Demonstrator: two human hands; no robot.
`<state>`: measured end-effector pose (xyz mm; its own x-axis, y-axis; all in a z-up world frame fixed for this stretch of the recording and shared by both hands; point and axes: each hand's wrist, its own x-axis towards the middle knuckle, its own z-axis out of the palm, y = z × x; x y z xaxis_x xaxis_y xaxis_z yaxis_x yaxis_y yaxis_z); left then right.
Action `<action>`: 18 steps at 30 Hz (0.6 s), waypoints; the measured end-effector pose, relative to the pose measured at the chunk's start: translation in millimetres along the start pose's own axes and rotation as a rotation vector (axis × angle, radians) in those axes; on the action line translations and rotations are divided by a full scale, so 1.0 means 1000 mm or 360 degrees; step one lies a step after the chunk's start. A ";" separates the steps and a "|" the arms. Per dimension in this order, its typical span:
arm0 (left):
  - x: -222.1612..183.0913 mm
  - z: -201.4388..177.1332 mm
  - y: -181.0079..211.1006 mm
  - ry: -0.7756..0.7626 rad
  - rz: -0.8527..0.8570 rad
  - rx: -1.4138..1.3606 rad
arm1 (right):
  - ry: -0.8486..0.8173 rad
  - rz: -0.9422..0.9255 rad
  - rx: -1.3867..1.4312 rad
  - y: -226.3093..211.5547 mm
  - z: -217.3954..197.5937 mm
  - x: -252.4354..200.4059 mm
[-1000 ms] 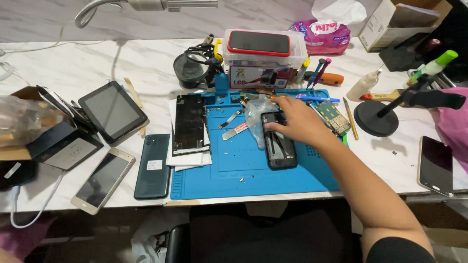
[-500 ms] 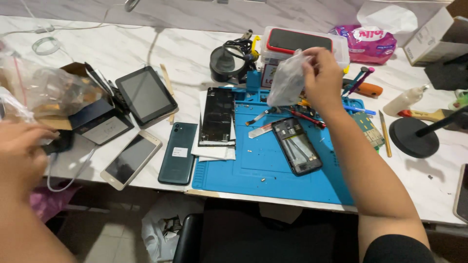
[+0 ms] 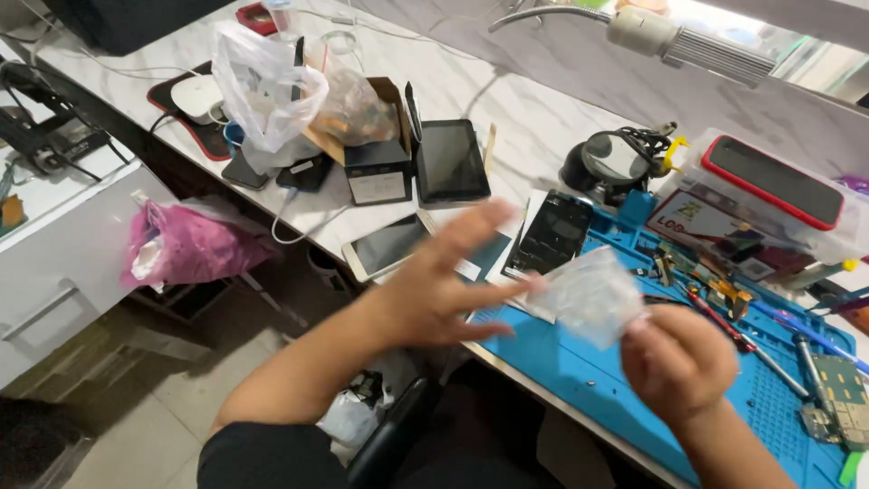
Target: Disassembling a mobile phone to inspect or replace internal components using a pry tool
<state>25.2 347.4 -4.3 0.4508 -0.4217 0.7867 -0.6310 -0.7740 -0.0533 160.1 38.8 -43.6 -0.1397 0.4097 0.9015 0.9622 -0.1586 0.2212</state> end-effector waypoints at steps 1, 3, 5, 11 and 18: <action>0.002 0.015 0.014 0.0002 -0.0001 -0.0007 | -0.0006 0.0002 -0.0003 -0.012 0.004 0.000; 0.009 0.044 0.041 -0.0133 0.0131 -0.0615 | -0.0089 -0.0173 0.0275 -0.034 0.009 0.000; 0.015 0.036 0.029 -0.0108 0.0164 -0.0521 | -0.0163 -0.0110 0.0234 -0.037 0.002 0.016; 0.013 -0.080 -0.079 0.0573 -0.0096 0.1137 | -0.0376 0.0219 0.0008 0.015 -0.055 -0.004; -0.007 -0.142 -0.258 -0.1834 -0.2133 0.1790 | -0.0307 0.0734 0.0176 0.065 -0.100 -0.033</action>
<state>94.9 617.0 91.6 0.5738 0.8187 0.0236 0.7060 -0.4799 -0.5208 204.1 -74.6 -21.7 0.3408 0.4797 0.8086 0.9341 -0.2701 -0.2334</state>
